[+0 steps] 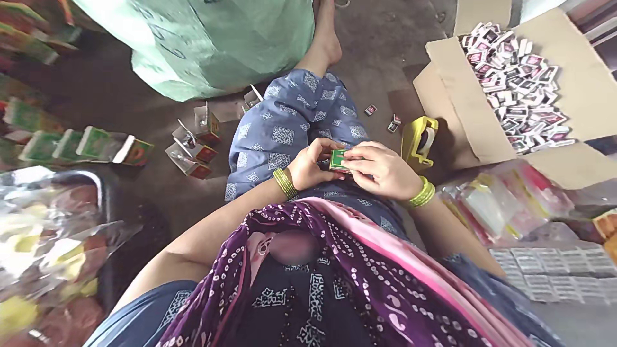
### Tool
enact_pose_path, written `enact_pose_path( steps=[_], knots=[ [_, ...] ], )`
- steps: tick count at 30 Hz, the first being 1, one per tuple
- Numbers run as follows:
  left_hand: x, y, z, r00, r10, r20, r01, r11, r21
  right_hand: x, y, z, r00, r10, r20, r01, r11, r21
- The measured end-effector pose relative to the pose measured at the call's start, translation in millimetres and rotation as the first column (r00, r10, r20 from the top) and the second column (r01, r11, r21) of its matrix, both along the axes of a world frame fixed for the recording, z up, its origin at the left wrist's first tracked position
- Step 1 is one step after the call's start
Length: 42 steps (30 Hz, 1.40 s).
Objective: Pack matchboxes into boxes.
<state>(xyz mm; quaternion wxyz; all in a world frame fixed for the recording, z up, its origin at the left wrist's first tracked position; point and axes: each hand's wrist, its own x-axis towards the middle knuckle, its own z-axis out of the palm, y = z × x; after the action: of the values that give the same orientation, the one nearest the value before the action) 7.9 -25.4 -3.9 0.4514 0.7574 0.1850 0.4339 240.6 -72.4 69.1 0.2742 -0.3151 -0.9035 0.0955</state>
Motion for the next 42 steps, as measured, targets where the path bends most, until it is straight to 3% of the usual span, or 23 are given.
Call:
enact_pose_path(
  steps=[5,8,12,15,18,19,21,26,28,34,38,40,42],
  knots=[
    [0.1,2.8,-6.9,1.000,-0.003,0.017,0.003,1.000,0.012,-1.6,-4.3,-6.6,0.998,-0.016,0.059,0.016,1.000,0.007],
    [0.4,6.2,-8.3,0.997,0.031,0.065,-0.031,0.999,0.009,3.0,-6.5,-22.7,0.984,-0.126,-0.129,0.121,0.992,-0.045],
    [-3.1,8.4,-8.6,0.996,0.079,0.044,-0.077,0.996,-0.040,29.8,-14.3,-38.2,0.862,-0.401,-0.309,0.377,0.916,-0.138],
    [-4.7,9.2,-9.1,0.996,0.085,0.024,-0.085,0.996,-0.022,87.9,-15.7,-45.3,0.665,-0.687,-0.293,0.674,0.721,-0.161],
    [-4.3,10.9,-10.1,0.995,0.098,0.007,-0.098,0.995,-0.014,157.3,-20.6,-48.6,0.294,-0.951,-0.091,0.882,0.307,-0.358],
    [-4.5,11.6,-10.0,0.995,0.101,0.003,-0.101,0.995,-0.013,178.2,-22.6,-51.8,0.212,-0.977,-0.002,0.887,0.193,-0.420],
    [-5.1,12.7,-9.9,0.995,0.102,0.009,-0.102,0.995,-0.020,206.1,-25.8,-62.6,0.178,-0.973,0.145,0.869,0.086,-0.487],
    [-5.5,12.9,-10.9,0.993,0.115,-0.002,-0.115,0.993,-0.029,208.3,-14.1,-82.0,0.261,-0.900,0.350,0.858,0.050,-0.512],
    [-4.7,13.6,-11.5,0.993,0.122,-0.008,-0.122,0.992,-0.018,206.1,-8.5,-88.5,0.236,-0.907,0.349,0.842,0.012,-0.539],
    [-5.6,12.7,-12.3,0.993,0.121,-0.009,-0.121,0.992,-0.015,208.3,-5.3,-104.4,0.010,-0.981,0.192,0.620,-0.144,-0.771],
    [-5.9,13.8,-14.1,0.993,0.119,-0.006,-0.119,0.993,0.002,208.9,-9.9,-97.9,-0.069,-0.993,0.098,0.444,-0.118,-0.888],
    [-6.4,13.8,-13.4,0.992,0.123,-0.013,-0.123,0.992,0.004,207.9,-15.8,-91.3,-0.077,-0.994,0.076,0.352,-0.098,-0.931],
    [-6.7,13.6,-13.3,0.992,0.126,-0.008,-0.126,0.992,0.006,209.5,-27.3,-90.1,-0.006,-0.994,0.108,0.364,-0.103,-0.926]
  ],
)
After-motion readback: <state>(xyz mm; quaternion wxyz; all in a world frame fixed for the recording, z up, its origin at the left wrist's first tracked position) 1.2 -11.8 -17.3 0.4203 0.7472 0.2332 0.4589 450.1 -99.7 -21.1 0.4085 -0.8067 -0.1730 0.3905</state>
